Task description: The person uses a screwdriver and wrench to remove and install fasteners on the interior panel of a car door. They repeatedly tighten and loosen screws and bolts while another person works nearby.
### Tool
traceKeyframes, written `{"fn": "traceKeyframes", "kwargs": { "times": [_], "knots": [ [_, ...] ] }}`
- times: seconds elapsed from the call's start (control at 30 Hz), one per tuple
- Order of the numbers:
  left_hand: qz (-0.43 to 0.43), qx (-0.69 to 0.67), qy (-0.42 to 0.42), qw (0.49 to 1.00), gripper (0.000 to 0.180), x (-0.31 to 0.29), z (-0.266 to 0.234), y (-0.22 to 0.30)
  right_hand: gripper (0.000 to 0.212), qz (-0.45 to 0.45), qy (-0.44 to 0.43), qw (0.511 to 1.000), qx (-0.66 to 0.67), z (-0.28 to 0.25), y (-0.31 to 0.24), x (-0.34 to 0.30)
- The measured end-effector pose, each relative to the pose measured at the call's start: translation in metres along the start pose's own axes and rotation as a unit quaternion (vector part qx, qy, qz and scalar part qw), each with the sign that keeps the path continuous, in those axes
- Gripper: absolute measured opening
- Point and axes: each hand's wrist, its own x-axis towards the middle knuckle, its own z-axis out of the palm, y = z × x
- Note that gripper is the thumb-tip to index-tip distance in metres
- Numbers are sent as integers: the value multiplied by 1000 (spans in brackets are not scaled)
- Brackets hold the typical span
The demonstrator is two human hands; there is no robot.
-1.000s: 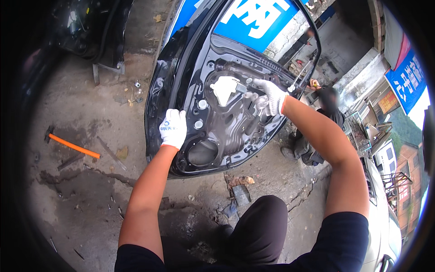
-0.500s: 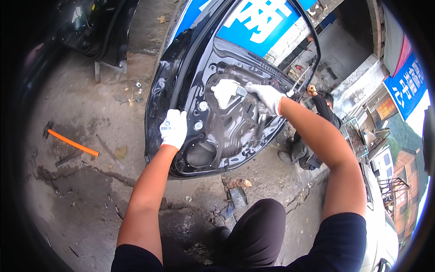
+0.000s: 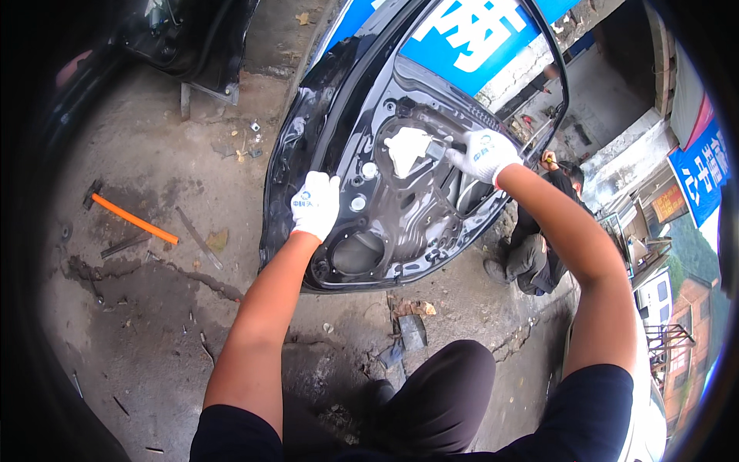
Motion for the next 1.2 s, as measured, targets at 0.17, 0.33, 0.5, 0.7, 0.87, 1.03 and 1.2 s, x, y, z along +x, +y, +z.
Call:
{"fn": "traceKeyframes", "kwargs": {
  "times": [0.17, 0.33, 0.5, 0.7, 0.87, 1.03, 1.2],
  "knots": [
    [-26, -32, -12, 999, 37, 1, 2, 0, 73, -6, 35, 998, 47, 3, -2, -1],
    [35, 15, 25, 999, 34, 1, 6, -5, 78, 228, -171, 802, 524, 0, 2, 11],
    [61, 12, 35, 997, 33, 1, 9, -8, 64, -107, 35, 981, -157, 5, 4, -1],
    [47, 4, 31, 998, 34, 0, 10, -8, 74, 282, -140, 781, 539, 9, -3, 2],
    [64, -14, 36, 997, 32, 0, 11, -9, 58, -3, -8, 1000, -4, 8, -4, -8],
    [58, -35, 35, 997, 32, 0, 10, -10, 53, -70, 27, 993, -91, 7, -6, -7],
    [53, -24, 31, 998, 31, 1, 11, -9, 59, 220, -143, 854, 450, 2, -9, 3]
  ]
}}
